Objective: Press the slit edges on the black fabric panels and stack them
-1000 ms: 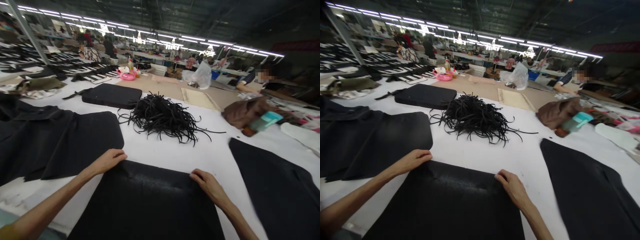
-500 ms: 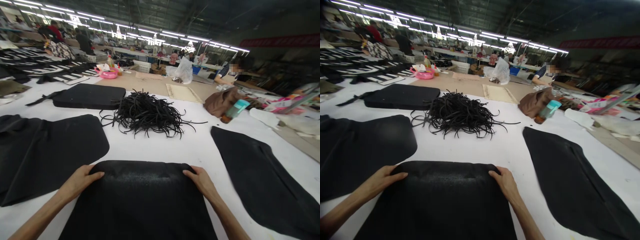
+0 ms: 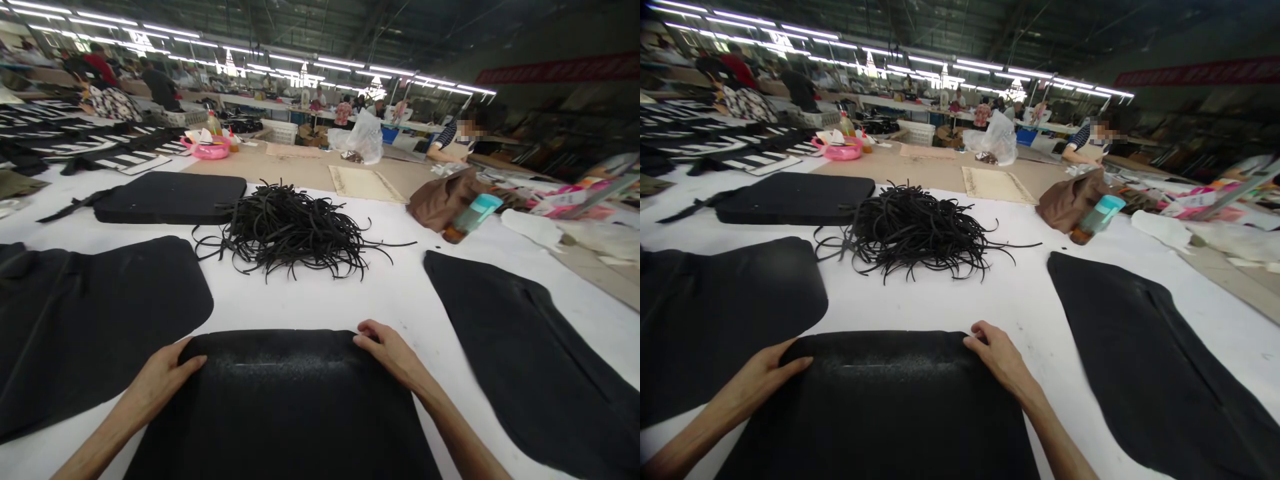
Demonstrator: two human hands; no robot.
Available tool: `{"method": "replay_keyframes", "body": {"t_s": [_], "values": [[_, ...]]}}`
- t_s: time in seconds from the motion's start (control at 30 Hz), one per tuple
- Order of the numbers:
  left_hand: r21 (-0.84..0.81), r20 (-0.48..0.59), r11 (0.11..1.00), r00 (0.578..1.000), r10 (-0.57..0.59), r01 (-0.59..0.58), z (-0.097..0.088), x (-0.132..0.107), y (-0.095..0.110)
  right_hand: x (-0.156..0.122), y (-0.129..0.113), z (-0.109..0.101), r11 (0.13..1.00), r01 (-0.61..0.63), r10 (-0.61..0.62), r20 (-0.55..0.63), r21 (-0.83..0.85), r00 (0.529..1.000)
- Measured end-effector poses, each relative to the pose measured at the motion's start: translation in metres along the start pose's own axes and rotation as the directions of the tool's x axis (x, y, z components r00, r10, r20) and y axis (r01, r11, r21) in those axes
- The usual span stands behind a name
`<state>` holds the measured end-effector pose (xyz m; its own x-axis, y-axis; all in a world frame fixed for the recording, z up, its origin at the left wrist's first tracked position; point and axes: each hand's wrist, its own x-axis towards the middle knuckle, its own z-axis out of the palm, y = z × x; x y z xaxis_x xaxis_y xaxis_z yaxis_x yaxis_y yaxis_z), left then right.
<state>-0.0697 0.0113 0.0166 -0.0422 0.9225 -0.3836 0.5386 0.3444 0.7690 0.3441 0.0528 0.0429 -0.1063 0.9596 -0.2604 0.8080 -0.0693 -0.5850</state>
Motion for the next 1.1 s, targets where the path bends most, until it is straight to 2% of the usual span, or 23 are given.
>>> {"method": "replay_keyframes", "body": {"t_s": [0.1, 0.23, 0.3, 0.4, 0.47, 0.53, 0.63, 0.73, 0.83, 0.9, 0.97, 1.03, 1.1], "values": [[-0.088, -0.029, 0.996, 0.999, -0.019, 0.016, -0.001, 0.0, -0.001, 0.01, -0.015, -0.003, 0.989, 0.031, -0.019, 0.078, -0.148, 0.997], [-0.313, 0.137, 0.937, 0.983, -0.119, 0.157, -0.003, -0.004, 0.01, 0.019, -0.023, -0.001, 0.976, 0.077, -0.053, 0.124, -0.201, 0.991], [-0.339, 0.171, 0.916, 0.971, -0.165, 0.215, -0.004, -0.005, 0.015, 0.021, -0.024, 0.0, 0.971, 0.122, -0.091, 0.155, -0.203, 0.984], [-0.286, 0.17, 0.936, 0.972, -0.162, 0.206, -0.005, -0.003, 0.016, 0.02, -0.025, 0.0, 0.964, 0.178, -0.145, 0.169, -0.198, 0.975], [-0.266, 0.118, 0.948, 0.982, -0.147, 0.174, -0.005, -0.001, 0.015, 0.017, -0.025, 0.0, 0.96, 0.186, -0.165, 0.112, -0.21, 0.98], [-0.271, 0.026, 0.951, 0.989, -0.148, 0.15, -0.004, -0.001, 0.014, 0.013, -0.023, 0.003, 0.944, 0.187, -0.197, -0.007, -0.27, 0.98], [-0.269, -0.105, 0.951, 0.977, -0.187, 0.154, 0.002, -0.004, 0.015, 0.008, -0.017, 0.012, 0.887, 0.175, -0.274, -0.183, -0.426, 0.944], [-0.225, -0.18, 0.963, 0.966, -0.187, 0.145, 0.012, -0.008, 0.019, 0.005, -0.009, 0.026, 0.824, 0.141, -0.327, -0.258, -0.548, 0.909], [-0.147, -0.26, 0.985, 0.957, -0.13, 0.094, 0.019, -0.011, 0.02, 0.003, -0.006, 0.036, 0.789, 0.115, -0.346, -0.282, -0.604, 0.895], [-0.132, -0.286, 0.989, 0.953, -0.103, 0.067, 0.02, -0.011, 0.018, 0.004, -0.005, 0.036, 0.844, 0.097, -0.294, -0.304, -0.528, 0.906], [-0.177, -0.277, 0.981, 0.952, -0.129, 0.082, 0.018, -0.01, 0.014, 0.006, -0.004, 0.028, 0.958, 0.095, -0.169, -0.269, -0.27, 0.948], [-0.221, -0.243, 0.968, 0.955, -0.169, 0.115, 0.016, -0.008, 0.011, 0.011, 0.001, 0.014, 0.997, 0.082, -0.079, -0.131, 0.014, 0.988], [-0.205, -0.23, 0.97, 0.958, -0.174, 0.128, 0.016, -0.005, 0.009, 0.016, 0.009, 0.0, 0.98, 0.051, -0.055, 0.017, 0.192, 0.998]]}}
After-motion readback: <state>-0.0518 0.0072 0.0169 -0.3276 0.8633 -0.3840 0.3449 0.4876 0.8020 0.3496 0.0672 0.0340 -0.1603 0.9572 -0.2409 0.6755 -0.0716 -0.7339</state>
